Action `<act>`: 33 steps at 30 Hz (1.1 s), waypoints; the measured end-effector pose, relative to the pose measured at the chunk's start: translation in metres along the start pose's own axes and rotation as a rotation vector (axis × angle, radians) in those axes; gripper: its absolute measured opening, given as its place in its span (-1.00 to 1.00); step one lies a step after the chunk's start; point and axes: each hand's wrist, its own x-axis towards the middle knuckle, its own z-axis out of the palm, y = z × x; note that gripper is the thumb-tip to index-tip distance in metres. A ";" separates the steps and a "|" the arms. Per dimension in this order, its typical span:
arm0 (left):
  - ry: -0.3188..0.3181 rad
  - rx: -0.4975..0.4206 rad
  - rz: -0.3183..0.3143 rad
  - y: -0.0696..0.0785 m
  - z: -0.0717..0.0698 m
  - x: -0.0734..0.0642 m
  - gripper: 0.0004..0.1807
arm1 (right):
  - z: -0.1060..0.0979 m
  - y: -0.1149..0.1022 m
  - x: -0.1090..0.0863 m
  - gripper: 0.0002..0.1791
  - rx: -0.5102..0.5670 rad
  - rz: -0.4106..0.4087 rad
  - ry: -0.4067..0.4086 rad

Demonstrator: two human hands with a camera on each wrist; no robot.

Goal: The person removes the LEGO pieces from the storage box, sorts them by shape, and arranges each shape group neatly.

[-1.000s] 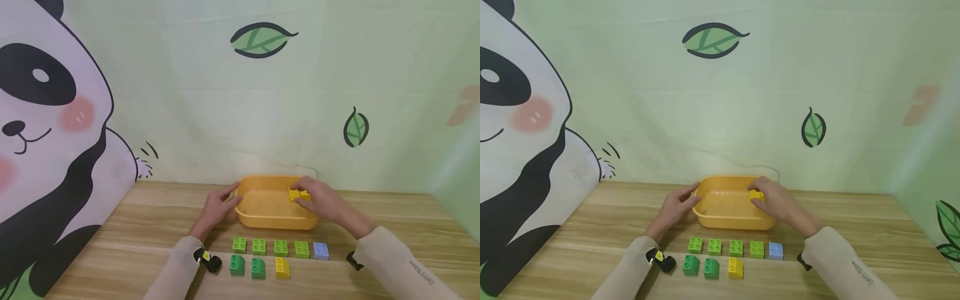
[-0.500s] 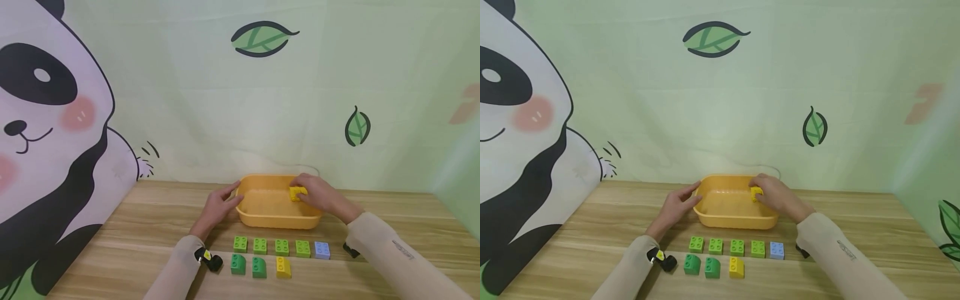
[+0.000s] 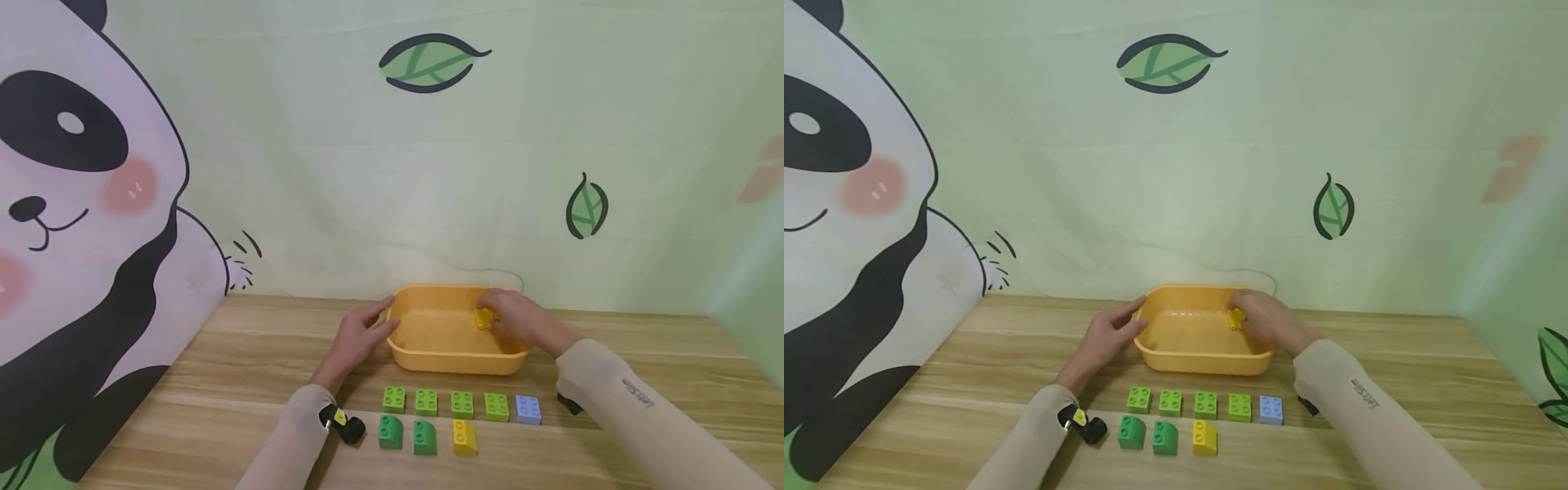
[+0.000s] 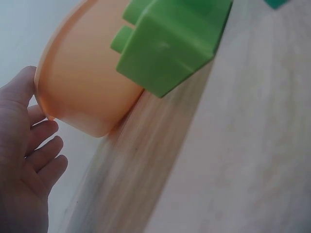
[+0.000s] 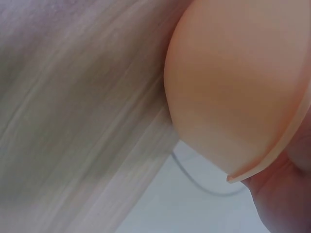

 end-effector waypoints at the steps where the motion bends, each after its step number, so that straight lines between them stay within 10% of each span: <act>1: 0.001 0.001 0.000 0.000 0.000 0.000 -0.42 | 0.001 0.001 0.000 -0.65 -0.002 -0.004 0.000; 33: 0.005 0.009 -0.003 -0.003 0.001 0.001 -0.41 | 0.005 -0.003 0.003 -0.63 -0.067 -0.003 -0.058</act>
